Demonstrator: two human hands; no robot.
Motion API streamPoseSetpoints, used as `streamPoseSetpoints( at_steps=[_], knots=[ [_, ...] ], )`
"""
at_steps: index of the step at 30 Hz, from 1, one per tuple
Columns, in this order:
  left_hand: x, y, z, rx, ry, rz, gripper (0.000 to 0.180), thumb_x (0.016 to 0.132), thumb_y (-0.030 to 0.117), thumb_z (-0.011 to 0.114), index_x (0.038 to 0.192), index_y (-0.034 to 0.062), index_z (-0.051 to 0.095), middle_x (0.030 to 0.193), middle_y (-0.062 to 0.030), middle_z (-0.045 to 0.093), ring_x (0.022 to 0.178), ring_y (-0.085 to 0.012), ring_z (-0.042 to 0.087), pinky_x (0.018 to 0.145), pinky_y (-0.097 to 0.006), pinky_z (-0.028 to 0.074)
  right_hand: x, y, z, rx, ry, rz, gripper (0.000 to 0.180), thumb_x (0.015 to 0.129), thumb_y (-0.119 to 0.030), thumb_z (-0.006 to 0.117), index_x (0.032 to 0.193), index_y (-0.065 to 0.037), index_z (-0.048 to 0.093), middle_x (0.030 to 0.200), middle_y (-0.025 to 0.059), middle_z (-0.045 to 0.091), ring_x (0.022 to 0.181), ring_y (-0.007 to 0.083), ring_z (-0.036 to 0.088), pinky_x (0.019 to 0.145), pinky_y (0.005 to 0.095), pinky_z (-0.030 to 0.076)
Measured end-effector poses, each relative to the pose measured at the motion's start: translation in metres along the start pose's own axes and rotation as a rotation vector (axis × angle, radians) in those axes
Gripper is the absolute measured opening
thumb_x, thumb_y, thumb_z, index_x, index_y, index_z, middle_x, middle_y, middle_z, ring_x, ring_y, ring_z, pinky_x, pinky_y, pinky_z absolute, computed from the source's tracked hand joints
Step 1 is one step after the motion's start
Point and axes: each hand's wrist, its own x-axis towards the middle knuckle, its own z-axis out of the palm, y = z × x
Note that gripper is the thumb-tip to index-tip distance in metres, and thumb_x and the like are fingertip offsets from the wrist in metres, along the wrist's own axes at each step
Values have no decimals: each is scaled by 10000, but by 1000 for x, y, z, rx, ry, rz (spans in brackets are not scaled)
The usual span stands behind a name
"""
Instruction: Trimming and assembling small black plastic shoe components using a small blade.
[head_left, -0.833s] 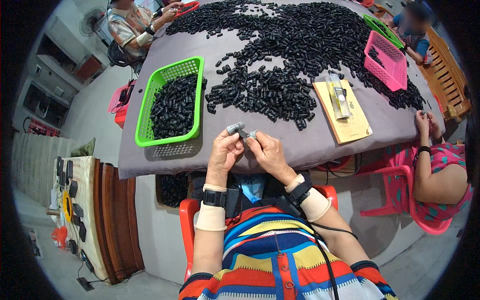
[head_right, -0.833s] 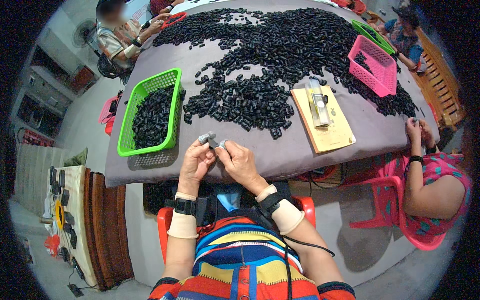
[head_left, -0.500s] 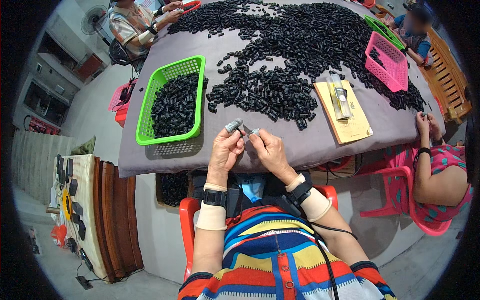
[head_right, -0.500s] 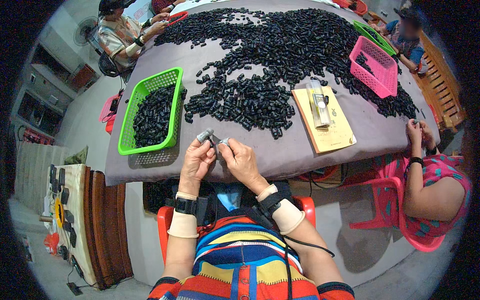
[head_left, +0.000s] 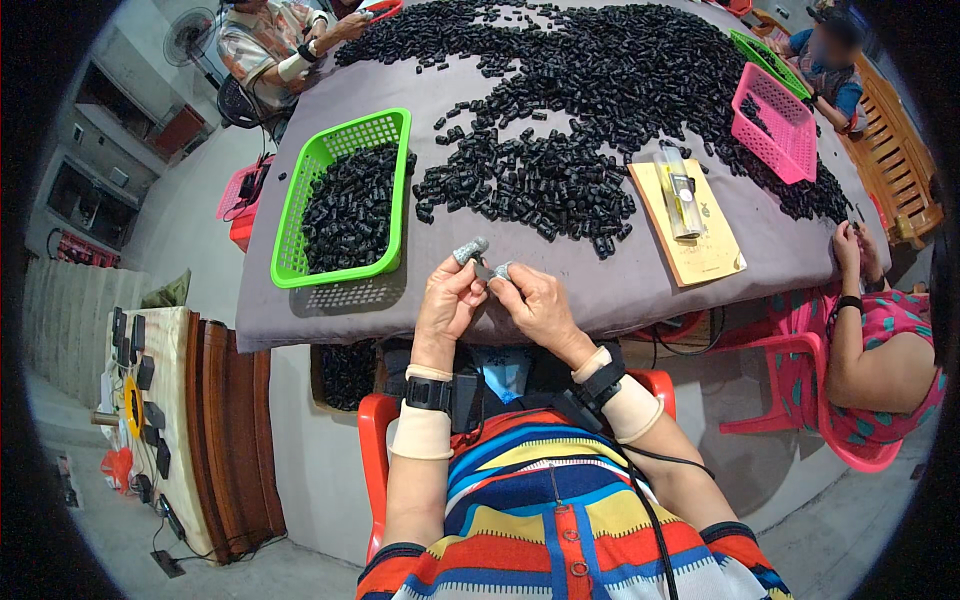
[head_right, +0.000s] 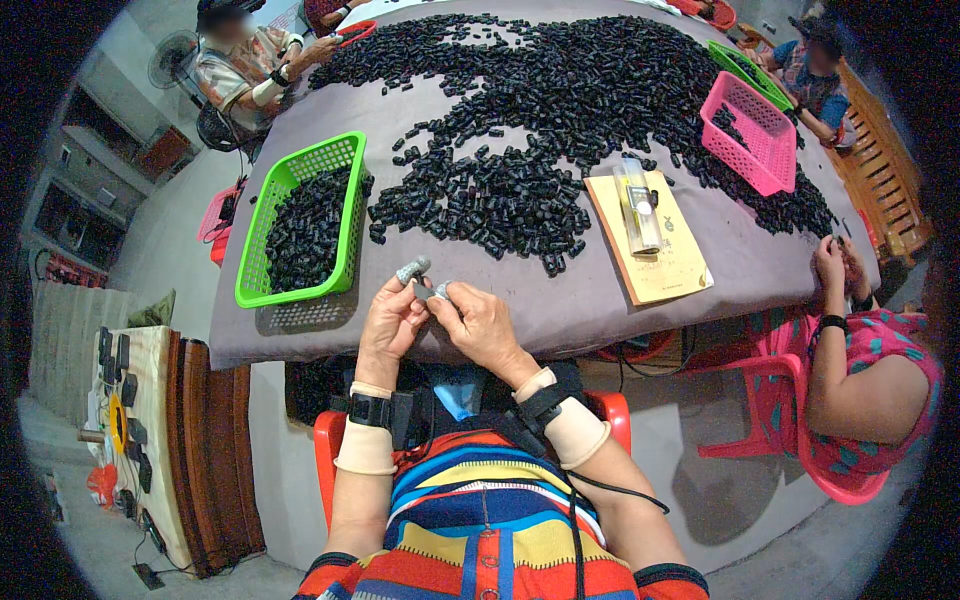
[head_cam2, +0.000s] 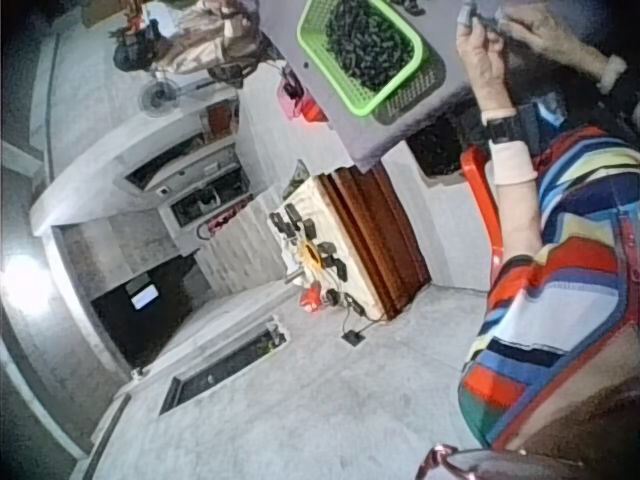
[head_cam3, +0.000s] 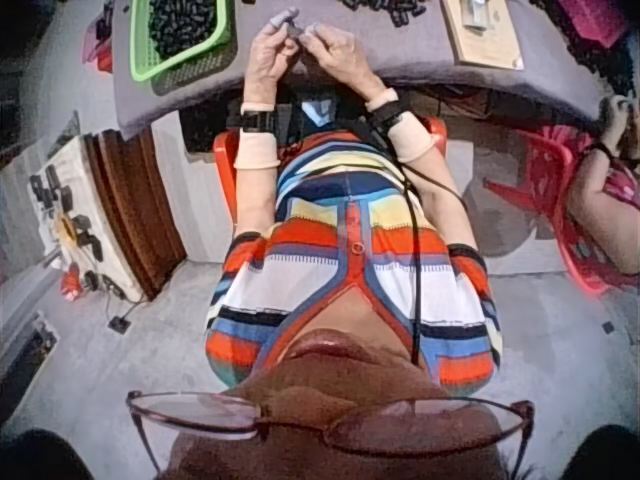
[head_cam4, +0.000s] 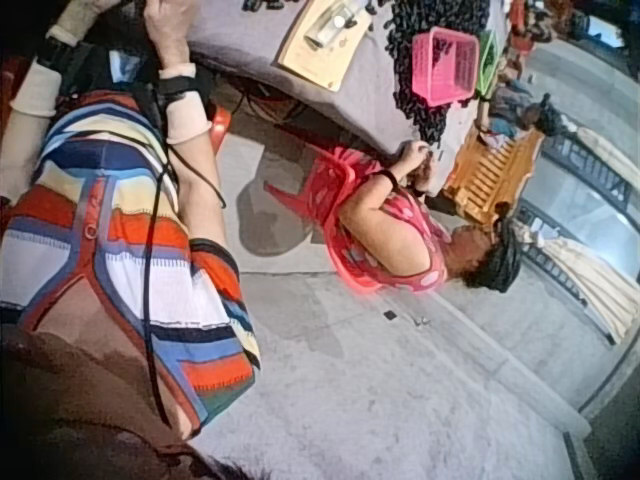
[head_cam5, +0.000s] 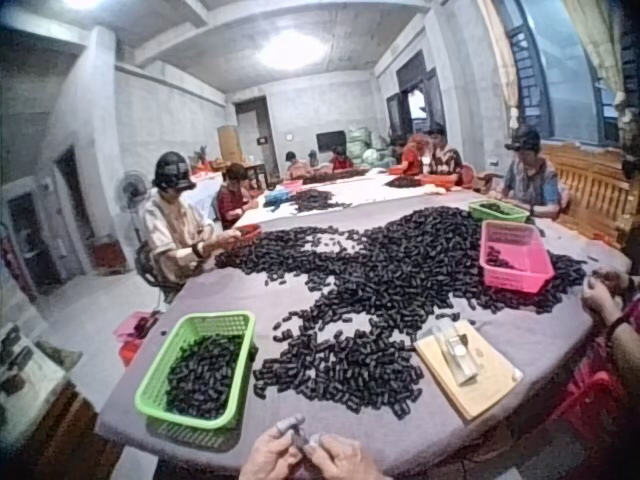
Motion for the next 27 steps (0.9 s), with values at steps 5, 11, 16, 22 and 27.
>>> streamPoseSetpoints(
  at_steps=[5, 11, 16, 22, 27],
  knots=[
    [1, -1, -5, 20, -23, -4, 312, 870, 46, 553, 1178, 3, 527, 891, -66, 606, 618, -66, 505, 517, -161, 420, 1, -2, 1, -6, -28, 11, 226, 845, -218, 569, 735, -26, 526, 680, 152, 546, 624, 345, 557, 515, 398, 412],
    [-1, 1, 2, 51, 20, -29, 279, 882, 46, 527, 1158, 14, 551, 772, -16, 579, 595, -76, 510, 489, -186, 400, 1, -3, 1, -36, -8, 26, 232, 842, -220, 571, 728, -26, 516, 681, 148, 550, 627, 345, 558, 514, 400, 411],
    [-1, 3, 2, 37, -25, -34, 288, 875, 52, 538, 1160, 10, 548, 772, -17, 577, 594, -75, 512, 494, -187, 408, 2, -3, 2, -44, -9, 14, 240, 842, -224, 571, 722, -26, 509, 677, 147, 546, 625, 344, 560, 510, 406, 410],
    [-1, 3, 5, 42, 26, -49, 263, 870, 65, 545, 1127, 9, 559, 796, -25, 582, 614, -80, 515, 521, -191, 419, 2, -4, 2, -69, -10, 11, 251, 845, -229, 572, 712, -28, 504, 668, 144, 542, 616, 342, 555, 509, 407, 410],
    [0, 4, 0, 20, -13, -71, 266, 860, 44, 539, 1123, 0, 549, 842, -42, 592, 627, -74, 515, 541, -189, 434, 2, -3, 3, -58, -4, 2, 244, 845, -224, 572, 713, -29, 505, 666, 142, 540, 612, 338, 554, 509, 406, 410]
  ],
)
